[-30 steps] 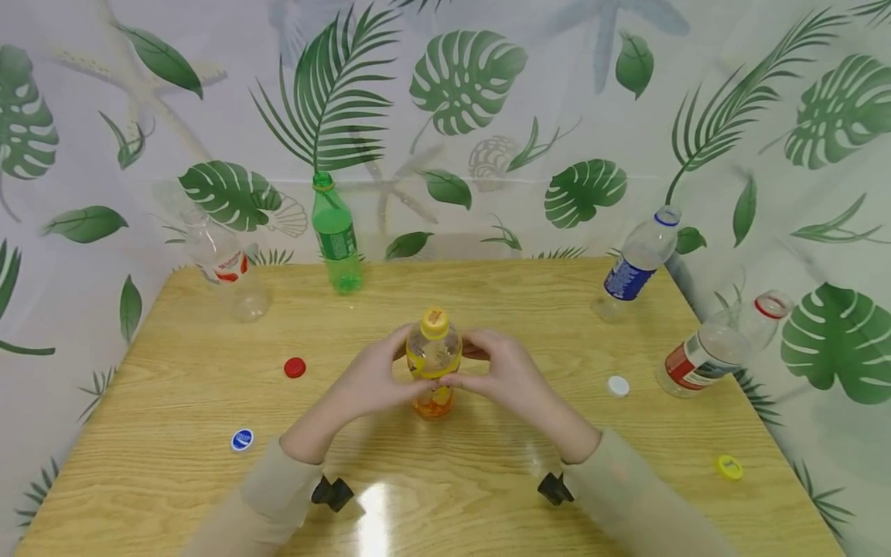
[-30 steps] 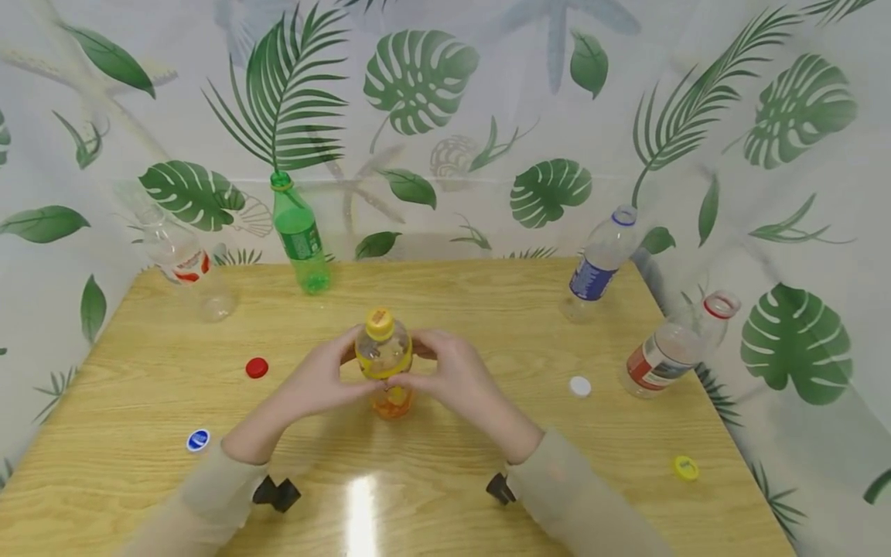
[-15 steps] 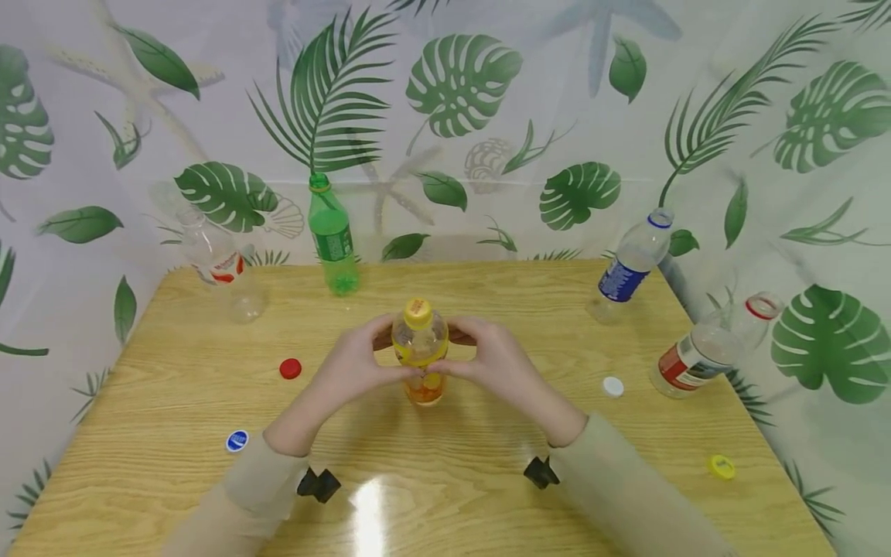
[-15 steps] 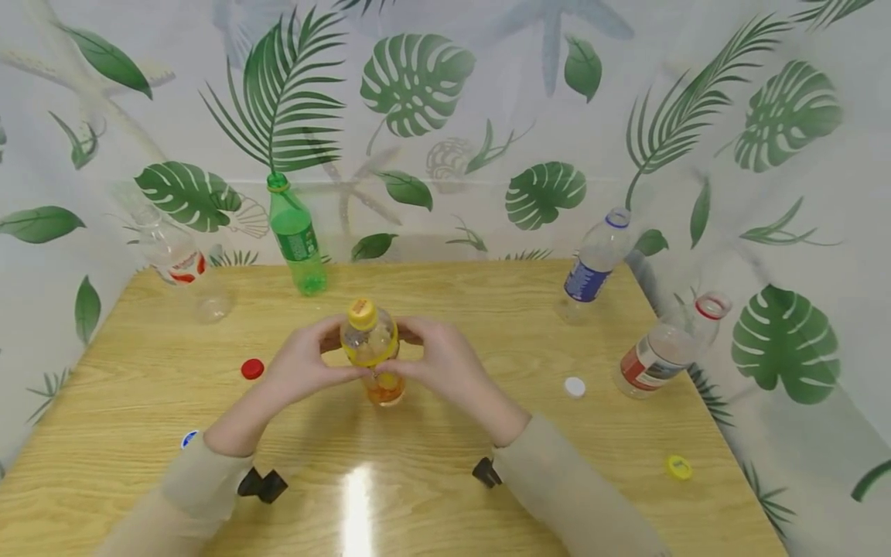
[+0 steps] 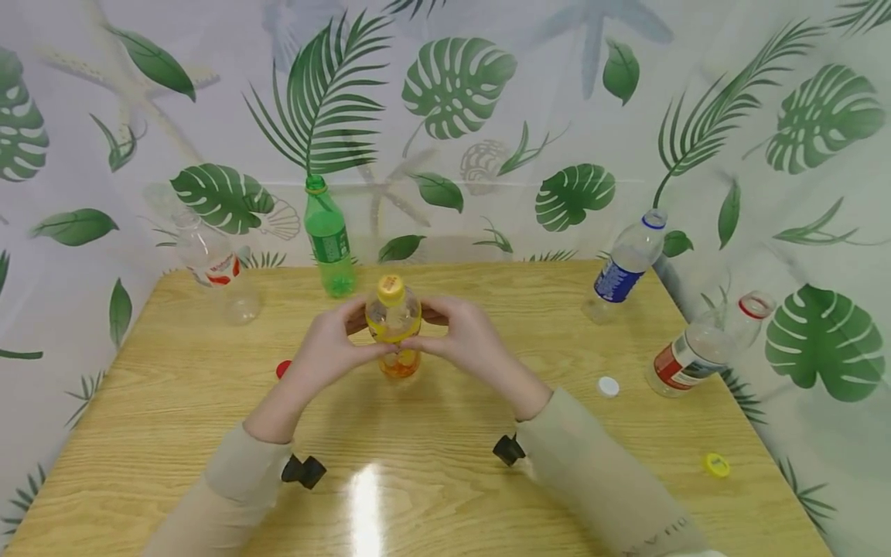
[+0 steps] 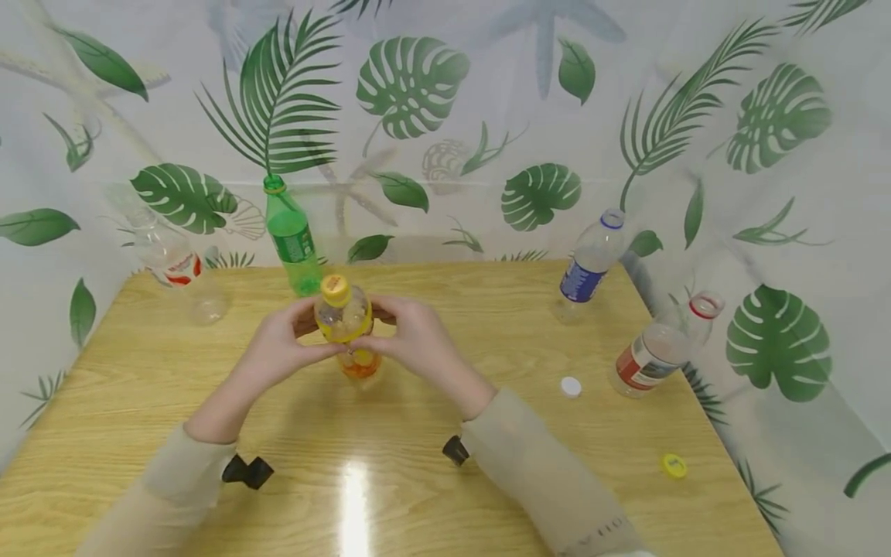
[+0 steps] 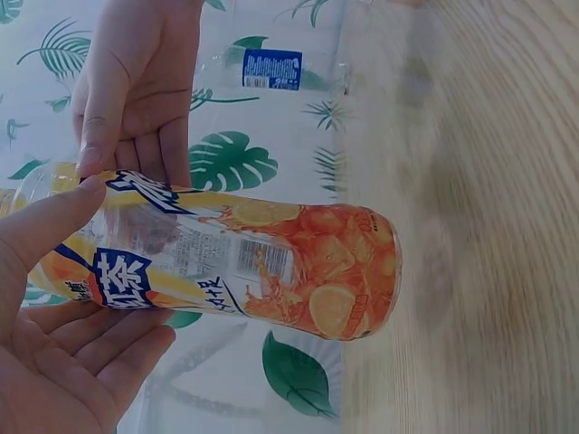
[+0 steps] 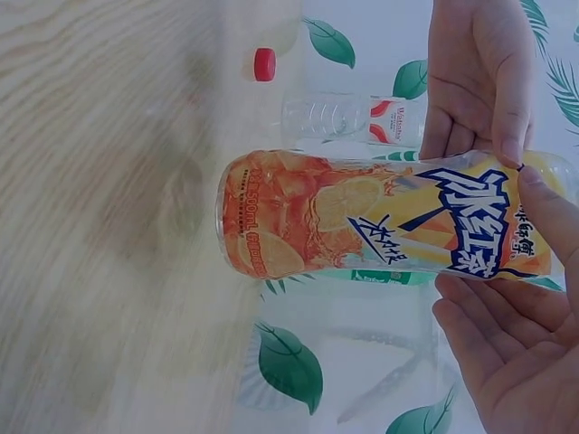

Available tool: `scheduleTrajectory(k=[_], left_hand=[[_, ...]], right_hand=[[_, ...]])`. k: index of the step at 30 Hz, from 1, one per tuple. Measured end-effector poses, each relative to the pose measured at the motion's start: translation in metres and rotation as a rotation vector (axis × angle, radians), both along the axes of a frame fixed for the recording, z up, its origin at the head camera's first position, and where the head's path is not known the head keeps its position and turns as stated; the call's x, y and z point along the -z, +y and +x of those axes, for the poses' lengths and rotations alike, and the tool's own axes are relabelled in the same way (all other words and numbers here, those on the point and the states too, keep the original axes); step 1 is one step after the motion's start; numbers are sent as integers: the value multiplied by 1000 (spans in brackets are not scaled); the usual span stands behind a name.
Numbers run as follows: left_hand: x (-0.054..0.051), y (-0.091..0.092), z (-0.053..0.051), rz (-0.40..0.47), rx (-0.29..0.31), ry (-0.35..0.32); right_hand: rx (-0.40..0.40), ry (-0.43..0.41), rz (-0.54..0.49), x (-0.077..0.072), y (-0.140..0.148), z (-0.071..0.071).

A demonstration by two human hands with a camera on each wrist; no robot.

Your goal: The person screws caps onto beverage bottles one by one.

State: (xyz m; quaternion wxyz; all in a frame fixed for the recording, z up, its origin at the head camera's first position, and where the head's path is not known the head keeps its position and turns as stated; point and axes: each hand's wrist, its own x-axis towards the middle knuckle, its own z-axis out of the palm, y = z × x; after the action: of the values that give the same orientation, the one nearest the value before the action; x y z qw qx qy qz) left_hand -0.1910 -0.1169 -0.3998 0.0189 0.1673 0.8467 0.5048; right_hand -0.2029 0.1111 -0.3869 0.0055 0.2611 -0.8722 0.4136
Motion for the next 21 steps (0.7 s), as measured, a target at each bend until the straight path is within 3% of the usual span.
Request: scheduleTrajectory(k=[8,15,21], left_hand=[[-6,-16,-7,11,-34,-2],[-14,-31,-11,-38,-48,17],[-14,-40,-17,-53,-58,15]], right_hand=[[-8,-3,38,-8,-19,-13],[-26,-1,33,-10,-36,-23],[-30,-20,62,-10,-48,-31]])
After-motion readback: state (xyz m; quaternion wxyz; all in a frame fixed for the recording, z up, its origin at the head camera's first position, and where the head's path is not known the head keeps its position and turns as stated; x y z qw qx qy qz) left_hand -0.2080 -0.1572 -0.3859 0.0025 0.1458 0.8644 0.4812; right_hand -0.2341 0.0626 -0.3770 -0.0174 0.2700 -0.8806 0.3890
